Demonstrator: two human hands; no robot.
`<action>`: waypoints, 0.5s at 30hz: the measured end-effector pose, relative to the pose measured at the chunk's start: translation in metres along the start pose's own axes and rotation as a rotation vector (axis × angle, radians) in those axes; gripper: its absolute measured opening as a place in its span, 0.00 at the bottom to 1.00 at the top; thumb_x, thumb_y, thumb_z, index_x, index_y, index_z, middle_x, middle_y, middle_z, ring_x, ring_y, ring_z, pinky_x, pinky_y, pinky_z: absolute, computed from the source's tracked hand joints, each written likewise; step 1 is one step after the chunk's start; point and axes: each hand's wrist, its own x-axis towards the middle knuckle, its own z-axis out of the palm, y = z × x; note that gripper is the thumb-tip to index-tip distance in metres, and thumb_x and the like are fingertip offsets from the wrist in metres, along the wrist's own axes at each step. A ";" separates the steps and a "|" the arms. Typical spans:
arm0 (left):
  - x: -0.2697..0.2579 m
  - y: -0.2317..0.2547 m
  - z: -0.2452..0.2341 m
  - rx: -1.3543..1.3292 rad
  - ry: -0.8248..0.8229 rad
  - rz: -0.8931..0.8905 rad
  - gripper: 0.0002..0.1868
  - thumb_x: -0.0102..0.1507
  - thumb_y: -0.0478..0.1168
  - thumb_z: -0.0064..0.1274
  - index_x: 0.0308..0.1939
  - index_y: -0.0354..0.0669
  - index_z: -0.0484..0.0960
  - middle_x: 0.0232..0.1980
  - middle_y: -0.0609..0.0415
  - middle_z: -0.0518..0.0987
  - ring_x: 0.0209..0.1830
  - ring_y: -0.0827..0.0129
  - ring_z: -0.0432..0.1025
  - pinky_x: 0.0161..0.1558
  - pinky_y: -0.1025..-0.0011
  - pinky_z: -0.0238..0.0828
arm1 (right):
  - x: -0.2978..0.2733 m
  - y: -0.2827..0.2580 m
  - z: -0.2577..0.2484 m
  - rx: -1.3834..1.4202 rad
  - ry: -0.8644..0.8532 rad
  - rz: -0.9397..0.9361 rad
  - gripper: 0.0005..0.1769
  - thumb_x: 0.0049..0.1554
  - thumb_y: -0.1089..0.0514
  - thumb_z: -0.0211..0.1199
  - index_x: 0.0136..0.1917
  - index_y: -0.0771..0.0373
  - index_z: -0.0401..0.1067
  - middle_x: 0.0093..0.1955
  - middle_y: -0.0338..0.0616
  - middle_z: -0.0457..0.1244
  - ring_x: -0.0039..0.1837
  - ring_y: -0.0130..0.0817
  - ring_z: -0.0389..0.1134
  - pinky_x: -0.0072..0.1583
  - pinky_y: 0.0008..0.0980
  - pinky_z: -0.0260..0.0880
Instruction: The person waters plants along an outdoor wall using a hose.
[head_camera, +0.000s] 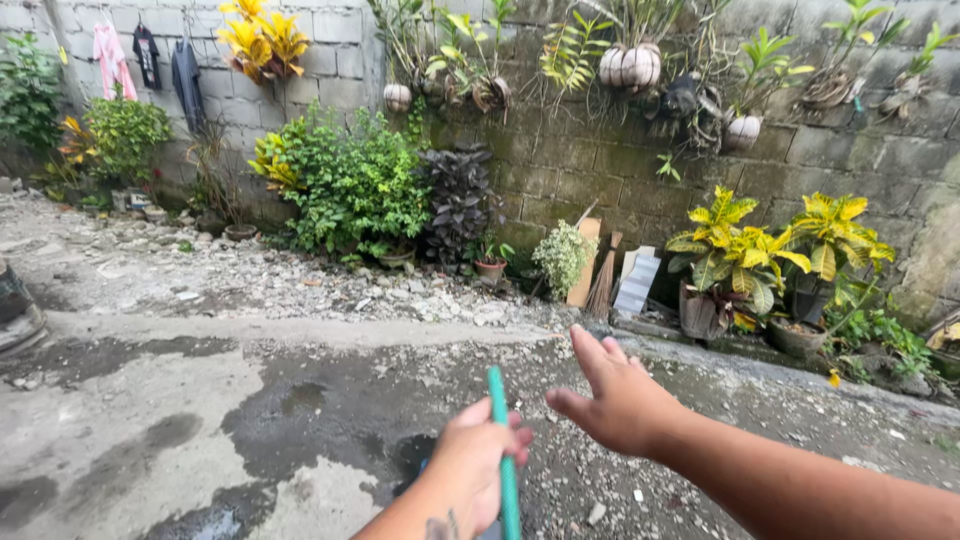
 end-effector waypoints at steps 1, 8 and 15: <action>-0.001 0.009 0.021 0.001 -0.006 0.008 0.43 0.54 0.17 0.44 0.74 0.45 0.67 0.62 0.43 0.76 0.46 0.57 0.76 0.38 0.63 0.72 | 0.010 -0.001 -0.005 -0.002 0.010 -0.001 0.55 0.60 0.31 0.59 0.83 0.54 0.31 0.84 0.54 0.40 0.85 0.49 0.34 0.79 0.41 0.36; -0.039 0.041 0.115 -0.095 -0.206 0.034 0.11 0.66 0.32 0.45 0.49 0.42 0.79 0.38 0.54 0.78 0.32 0.70 0.71 0.33 0.67 0.66 | 0.047 -0.015 -0.045 1.132 -0.162 0.369 0.20 0.65 0.50 0.53 0.52 0.70 0.75 0.43 0.56 0.66 0.39 0.49 0.65 0.35 0.46 0.66; -0.054 0.086 0.111 0.037 -0.174 0.129 0.12 0.69 0.33 0.41 0.51 0.47 0.79 0.39 0.58 0.78 0.33 0.73 0.69 0.34 0.70 0.68 | 0.059 -0.052 -0.073 1.265 -0.120 0.377 0.11 0.63 0.54 0.50 0.51 0.59 0.72 0.40 0.42 0.67 0.40 0.36 0.67 0.37 0.39 0.67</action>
